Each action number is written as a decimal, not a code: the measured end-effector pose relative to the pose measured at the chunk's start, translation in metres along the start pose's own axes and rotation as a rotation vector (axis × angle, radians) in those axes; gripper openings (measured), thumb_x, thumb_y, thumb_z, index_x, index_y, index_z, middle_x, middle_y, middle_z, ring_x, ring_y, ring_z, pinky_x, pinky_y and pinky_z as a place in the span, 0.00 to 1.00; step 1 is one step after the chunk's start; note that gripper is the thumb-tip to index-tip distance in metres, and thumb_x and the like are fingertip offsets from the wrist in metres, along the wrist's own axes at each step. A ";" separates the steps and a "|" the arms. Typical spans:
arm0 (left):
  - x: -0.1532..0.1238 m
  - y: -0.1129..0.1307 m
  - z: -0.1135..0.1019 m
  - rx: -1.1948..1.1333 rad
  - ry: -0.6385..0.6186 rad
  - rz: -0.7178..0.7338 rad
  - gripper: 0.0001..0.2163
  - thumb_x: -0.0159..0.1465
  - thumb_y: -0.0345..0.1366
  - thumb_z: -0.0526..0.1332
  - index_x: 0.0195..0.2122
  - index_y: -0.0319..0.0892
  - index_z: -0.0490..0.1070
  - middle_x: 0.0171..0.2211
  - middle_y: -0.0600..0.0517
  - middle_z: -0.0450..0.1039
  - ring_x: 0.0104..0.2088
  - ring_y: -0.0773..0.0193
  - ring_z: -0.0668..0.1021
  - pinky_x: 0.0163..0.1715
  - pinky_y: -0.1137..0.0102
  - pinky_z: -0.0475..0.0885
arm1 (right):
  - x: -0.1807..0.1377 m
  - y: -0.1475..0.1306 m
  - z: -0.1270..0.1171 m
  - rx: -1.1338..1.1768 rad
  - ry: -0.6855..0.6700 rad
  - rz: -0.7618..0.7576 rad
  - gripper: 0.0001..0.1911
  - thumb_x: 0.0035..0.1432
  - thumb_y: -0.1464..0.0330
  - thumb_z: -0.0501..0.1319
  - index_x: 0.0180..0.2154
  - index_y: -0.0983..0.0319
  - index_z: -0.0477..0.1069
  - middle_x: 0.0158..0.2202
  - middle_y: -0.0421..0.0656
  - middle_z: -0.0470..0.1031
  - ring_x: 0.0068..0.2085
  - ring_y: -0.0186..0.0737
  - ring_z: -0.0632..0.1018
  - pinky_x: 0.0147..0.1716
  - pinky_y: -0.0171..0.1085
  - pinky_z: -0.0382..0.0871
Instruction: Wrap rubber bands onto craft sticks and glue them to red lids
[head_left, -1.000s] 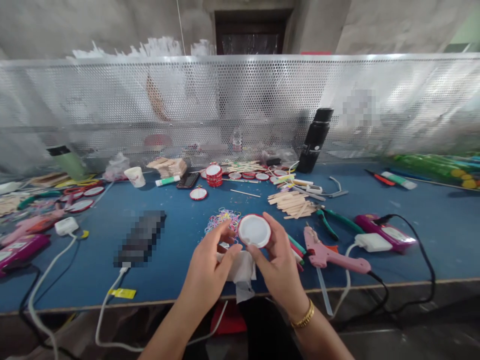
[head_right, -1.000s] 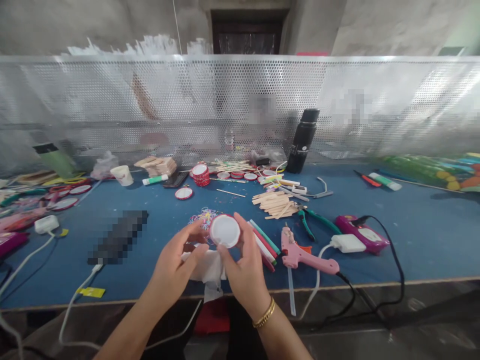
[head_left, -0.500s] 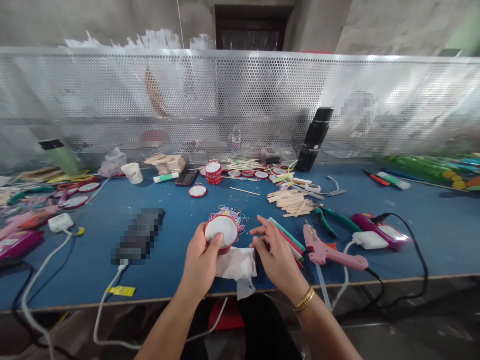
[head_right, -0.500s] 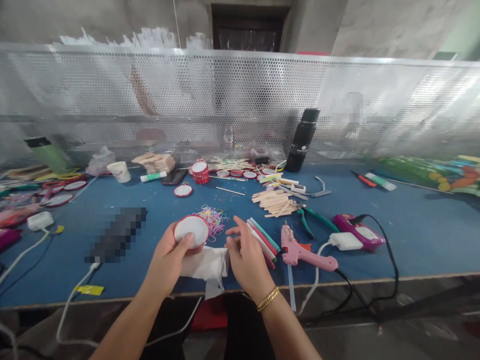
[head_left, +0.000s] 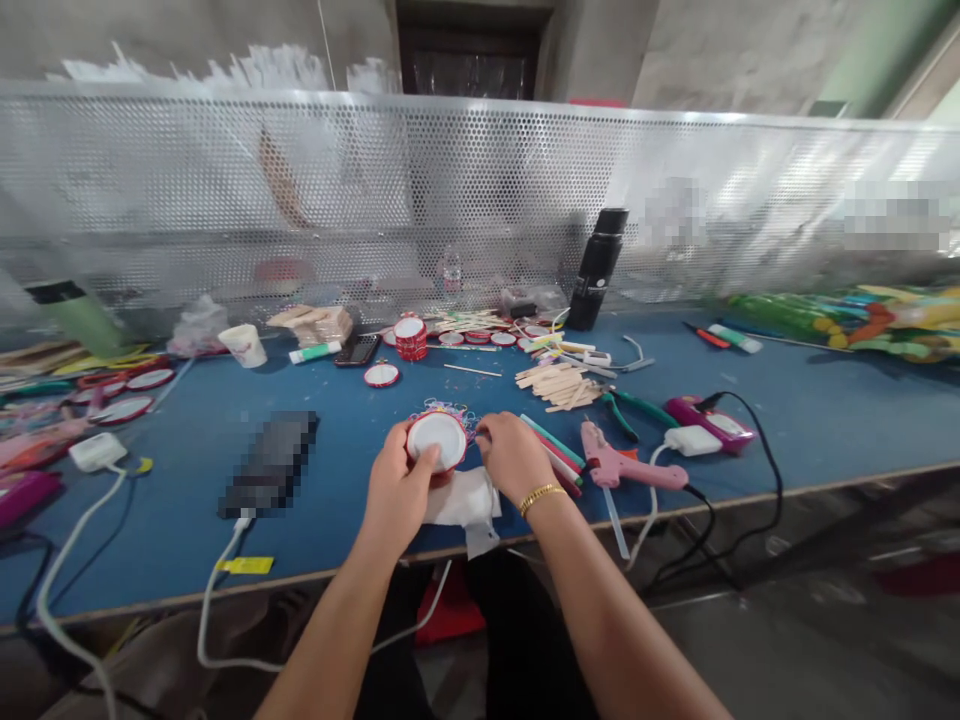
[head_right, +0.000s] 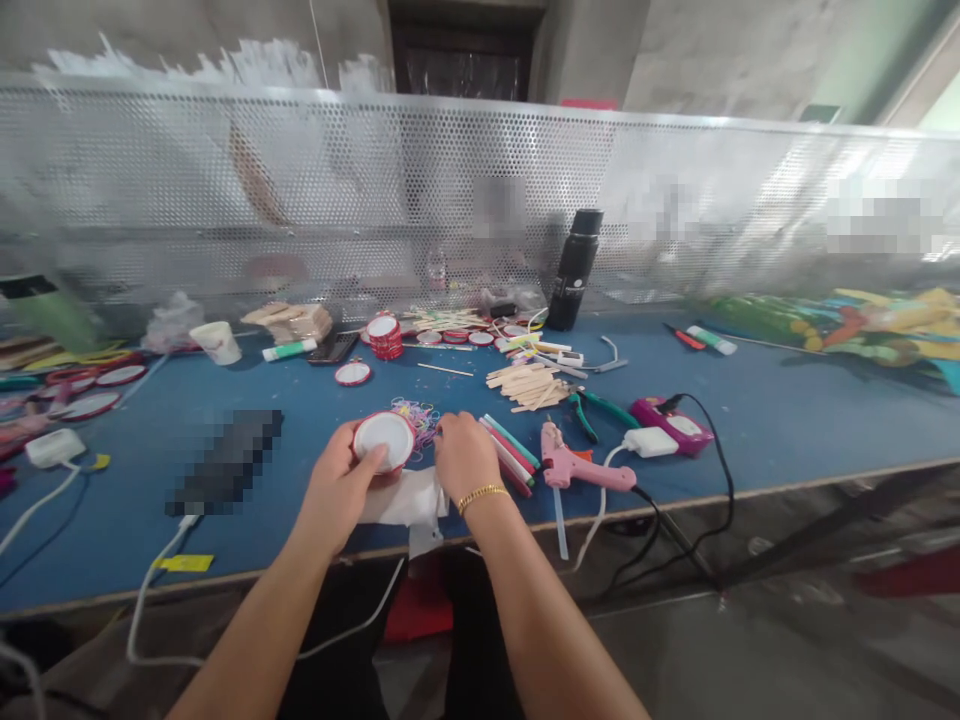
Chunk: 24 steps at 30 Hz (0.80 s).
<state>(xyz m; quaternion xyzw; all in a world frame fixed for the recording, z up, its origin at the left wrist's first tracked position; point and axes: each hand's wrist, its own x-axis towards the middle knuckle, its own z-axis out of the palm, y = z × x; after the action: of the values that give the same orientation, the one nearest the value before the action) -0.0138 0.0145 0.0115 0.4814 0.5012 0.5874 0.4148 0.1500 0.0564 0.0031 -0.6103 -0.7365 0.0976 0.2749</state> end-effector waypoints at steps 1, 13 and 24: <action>0.000 -0.001 0.000 -0.011 0.000 0.003 0.17 0.56 0.38 0.70 0.46 0.42 0.74 0.41 0.48 0.76 0.35 0.57 0.81 0.31 0.62 0.82 | 0.003 -0.001 0.001 -0.007 -0.009 0.015 0.08 0.65 0.74 0.60 0.42 0.64 0.79 0.43 0.53 0.80 0.48 0.50 0.79 0.51 0.42 0.70; -0.005 0.005 0.000 -0.316 0.175 0.015 0.15 0.56 0.31 0.67 0.43 0.41 0.68 0.36 0.53 0.75 0.27 0.66 0.79 0.31 0.66 0.81 | 0.000 -0.008 0.003 -0.039 0.022 0.114 0.08 0.66 0.71 0.61 0.37 0.59 0.80 0.45 0.47 0.82 0.45 0.42 0.80 0.44 0.36 0.68; 0.005 0.001 -0.008 -0.055 0.235 0.148 0.11 0.61 0.37 0.59 0.45 0.45 0.63 0.41 0.51 0.74 0.32 0.64 0.81 0.38 0.60 0.82 | -0.005 0.003 0.001 0.029 0.083 0.150 0.09 0.69 0.72 0.55 0.42 0.61 0.75 0.44 0.47 0.82 0.46 0.42 0.80 0.42 0.36 0.66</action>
<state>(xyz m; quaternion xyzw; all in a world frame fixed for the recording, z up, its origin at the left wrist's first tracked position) -0.0223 0.0177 0.0129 0.4334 0.4933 0.6822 0.3217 0.1523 0.0527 0.0000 -0.6633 -0.6750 0.1031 0.3061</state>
